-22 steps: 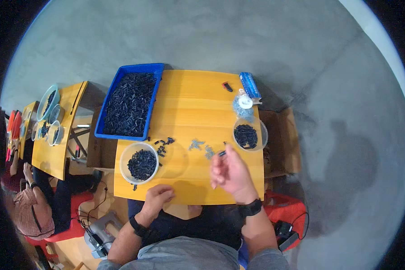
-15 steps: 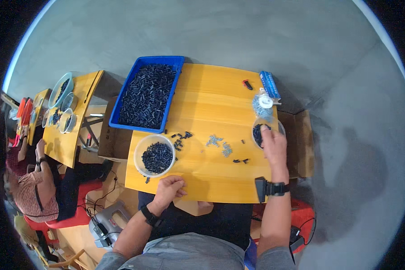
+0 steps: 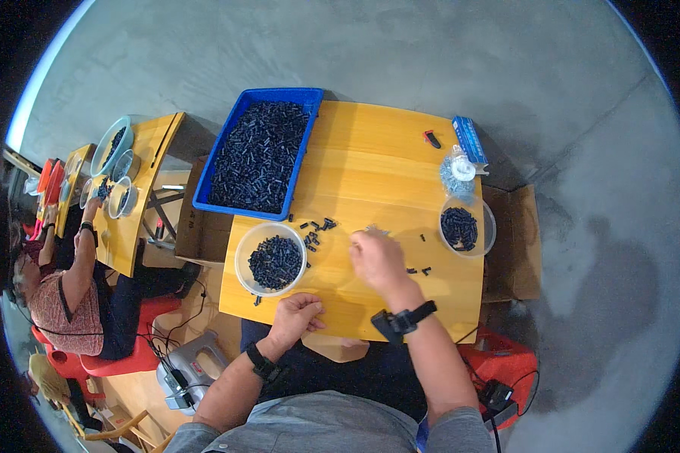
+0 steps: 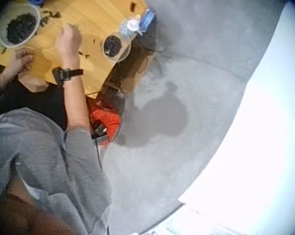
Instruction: Manually assembling small black plastic and yellow rubber components at a workstation.
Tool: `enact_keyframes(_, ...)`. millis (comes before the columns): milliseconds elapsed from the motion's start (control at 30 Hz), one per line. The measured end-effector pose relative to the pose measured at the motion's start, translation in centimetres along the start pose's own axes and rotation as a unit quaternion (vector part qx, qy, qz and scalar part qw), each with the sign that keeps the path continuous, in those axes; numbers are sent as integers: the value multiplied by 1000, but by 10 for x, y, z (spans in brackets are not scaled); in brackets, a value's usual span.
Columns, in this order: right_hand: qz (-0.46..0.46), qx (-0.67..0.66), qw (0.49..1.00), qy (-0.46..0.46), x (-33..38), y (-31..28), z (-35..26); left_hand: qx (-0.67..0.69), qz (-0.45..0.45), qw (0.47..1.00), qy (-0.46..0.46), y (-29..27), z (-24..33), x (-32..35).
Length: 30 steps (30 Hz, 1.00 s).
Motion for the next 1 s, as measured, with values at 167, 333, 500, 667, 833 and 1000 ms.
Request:
enact_keyframes(167,-37,5,999,-18,-12,48,-22,22,-3,1000,11,2,-1,-2)
enact_keyframes(333,-56,13,998,-5,-21,66,-24,11,-7,1000,12,2,1,-1)
enact_keyframes(500,-75,38,996,3,-22,77,-20,-1,-10,1000,29,3,2,-1)
enact_keyframes(667,-99,69,993,8,-22,80,-19,13,-3,1000,18,3,6,3)
enact_keyframes(833,-24,22,999,-7,-15,66,-20,15,-1,1000,13,3,6,4)
enact_keyframes(1000,69,-205,976,38,15,36,-21,43,-17,997,65,5,-1,-2)
Point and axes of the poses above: each hand's wrist, its own x-axis away from the middle knuckle, its own y-axis out of the palm, z = x × y, the point moved 8 cm from there along -x, towards the middle knuckle, and after that the axes turned 9 degrees about -y, right-handed, at the moved point
